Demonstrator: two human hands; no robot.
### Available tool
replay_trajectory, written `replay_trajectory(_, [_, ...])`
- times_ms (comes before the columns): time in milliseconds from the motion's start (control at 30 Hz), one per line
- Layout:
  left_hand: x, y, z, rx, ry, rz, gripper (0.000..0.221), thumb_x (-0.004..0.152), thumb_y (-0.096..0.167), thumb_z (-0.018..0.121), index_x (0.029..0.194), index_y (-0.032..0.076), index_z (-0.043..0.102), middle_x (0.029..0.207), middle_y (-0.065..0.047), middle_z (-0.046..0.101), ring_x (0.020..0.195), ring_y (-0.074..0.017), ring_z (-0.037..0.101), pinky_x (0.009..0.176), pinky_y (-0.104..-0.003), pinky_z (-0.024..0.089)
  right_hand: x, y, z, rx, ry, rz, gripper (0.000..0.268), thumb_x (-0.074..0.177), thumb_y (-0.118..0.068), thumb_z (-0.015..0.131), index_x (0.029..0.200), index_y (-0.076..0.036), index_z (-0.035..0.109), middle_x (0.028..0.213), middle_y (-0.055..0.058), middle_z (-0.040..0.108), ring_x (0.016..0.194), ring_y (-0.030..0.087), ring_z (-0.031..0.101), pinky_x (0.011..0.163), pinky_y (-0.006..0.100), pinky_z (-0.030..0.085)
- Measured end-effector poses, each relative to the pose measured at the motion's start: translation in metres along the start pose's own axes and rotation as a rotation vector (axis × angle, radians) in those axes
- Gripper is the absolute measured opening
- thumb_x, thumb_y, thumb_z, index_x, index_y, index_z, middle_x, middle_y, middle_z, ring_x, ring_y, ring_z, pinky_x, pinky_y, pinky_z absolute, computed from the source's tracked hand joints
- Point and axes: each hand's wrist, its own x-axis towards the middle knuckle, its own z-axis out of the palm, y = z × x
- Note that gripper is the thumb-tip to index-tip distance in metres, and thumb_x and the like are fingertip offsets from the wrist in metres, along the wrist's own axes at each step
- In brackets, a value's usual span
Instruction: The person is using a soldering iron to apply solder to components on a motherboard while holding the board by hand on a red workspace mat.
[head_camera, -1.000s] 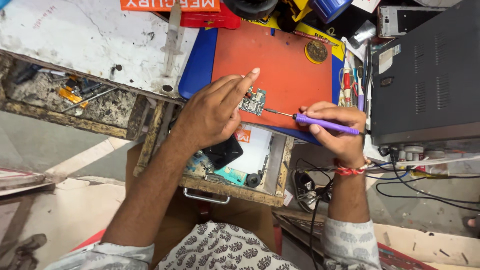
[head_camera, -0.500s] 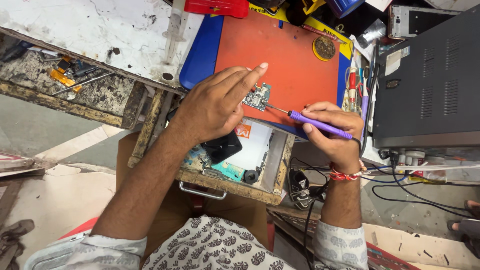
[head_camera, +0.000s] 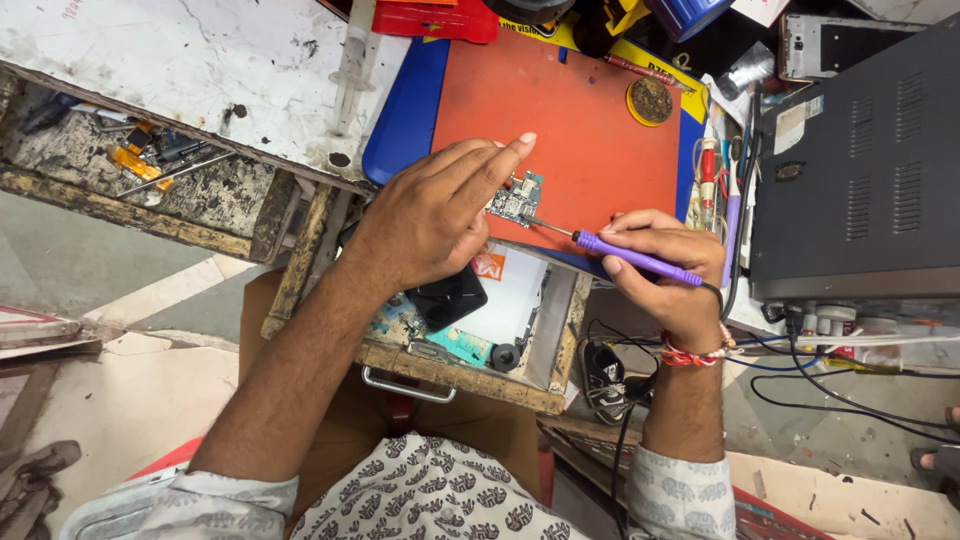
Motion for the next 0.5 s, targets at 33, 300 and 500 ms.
replay_trajectory(33, [0.0000, -0.0003, 0.0002, 0.000, -0.002, 0.000, 0.084, 0.078, -0.009, 0.064, 0.157, 0.004, 0.037, 0.128, -0.014, 0.064, 0.125, -0.0307, 0.063, 0.104, -0.039, 0.056, -0.0002, 0.0005, 0.0002, -0.004, 0.014, 0.009, 0.024, 0.086, -0.002, 0.079, 0.110, 0.002, 0.076, 0.101, 0.015, 0.076, 0.101, 0.024, 0.073, 0.090, 0.032, 0.059])
replay_trajectory(300, [0.0010, 0.0005, 0.0005, 0.009, 0.000, -0.004, 0.084, 0.078, -0.008, 0.063, 0.156, 0.005, 0.038, 0.130, -0.015, 0.064, 0.126, -0.0307, 0.062, 0.104, -0.040, 0.056, -0.0019, 0.0015, -0.0010, 0.006, 0.048, 0.038, 0.023, 0.086, -0.002, 0.078, 0.109, 0.003, 0.075, 0.102, 0.015, 0.076, 0.103, 0.025, 0.072, 0.091, 0.033, 0.059])
replay_trajectory(500, [0.0021, 0.0017, -0.0010, 0.014, -0.010, -0.009, 0.084, 0.077, -0.008, 0.063, 0.157, 0.005, 0.038, 0.128, -0.016, 0.063, 0.124, -0.0318, 0.062, 0.104, -0.040, 0.055, -0.0014, 0.0022, -0.0011, 0.015, 0.060, 0.051, 0.024, 0.086, -0.002, 0.078, 0.109, 0.003, 0.075, 0.103, 0.015, 0.076, 0.103, 0.025, 0.072, 0.090, 0.033, 0.059])
